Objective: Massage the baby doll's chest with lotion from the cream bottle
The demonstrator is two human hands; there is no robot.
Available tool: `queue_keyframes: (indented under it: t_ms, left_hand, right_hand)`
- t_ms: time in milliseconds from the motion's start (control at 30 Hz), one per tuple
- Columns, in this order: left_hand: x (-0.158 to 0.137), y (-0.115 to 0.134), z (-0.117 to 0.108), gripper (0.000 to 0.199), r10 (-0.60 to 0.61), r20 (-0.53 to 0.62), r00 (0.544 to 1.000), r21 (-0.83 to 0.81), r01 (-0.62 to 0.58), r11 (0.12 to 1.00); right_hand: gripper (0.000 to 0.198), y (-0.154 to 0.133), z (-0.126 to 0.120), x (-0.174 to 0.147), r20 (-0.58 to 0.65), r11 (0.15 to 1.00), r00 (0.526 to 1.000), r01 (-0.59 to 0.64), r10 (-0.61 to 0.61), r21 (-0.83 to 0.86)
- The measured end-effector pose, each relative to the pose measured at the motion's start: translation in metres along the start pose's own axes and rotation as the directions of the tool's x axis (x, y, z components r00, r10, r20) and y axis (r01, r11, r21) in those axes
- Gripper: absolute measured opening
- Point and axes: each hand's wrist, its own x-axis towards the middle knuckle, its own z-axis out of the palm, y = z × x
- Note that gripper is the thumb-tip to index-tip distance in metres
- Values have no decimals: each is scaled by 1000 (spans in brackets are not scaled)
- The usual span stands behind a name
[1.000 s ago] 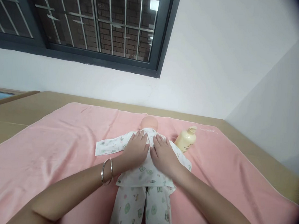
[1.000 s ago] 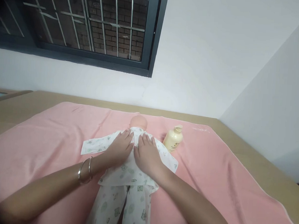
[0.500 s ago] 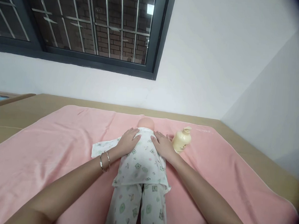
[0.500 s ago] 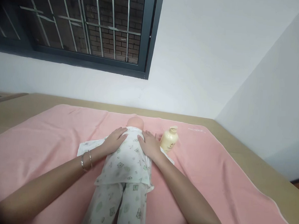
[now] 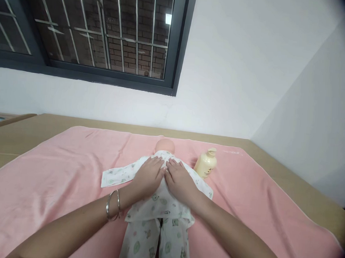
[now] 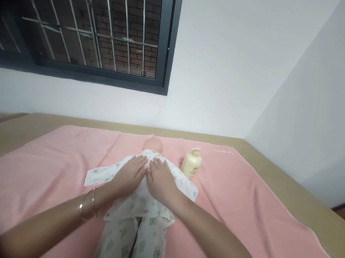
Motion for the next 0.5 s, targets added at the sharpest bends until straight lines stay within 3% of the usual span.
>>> queue_keyframes:
  t_ms: [167, 300, 400, 500]
  left_hand:
    - [19, -29, 3, 52, -227, 99, 969, -46, 233, 971]
    - [13, -25, 6, 57, -287, 121, 950, 71, 280, 957]
    - [2, -6, -1, 47, -220, 73, 973, 137, 209, 968]
    - [-4, 11, -14, 27, -58, 27, 998, 53, 57, 997]
  right_hand:
    - [52, 38, 6, 25, -30, 986, 988, -150, 152, 68]
    - [55, 49, 10, 29, -19, 968, 968, -248, 249, 22]
    - [53, 33, 8, 19, -59, 981, 980, -193, 191, -29]
    - [48, 6, 4, 3, -82, 999, 996, -42, 41, -6]
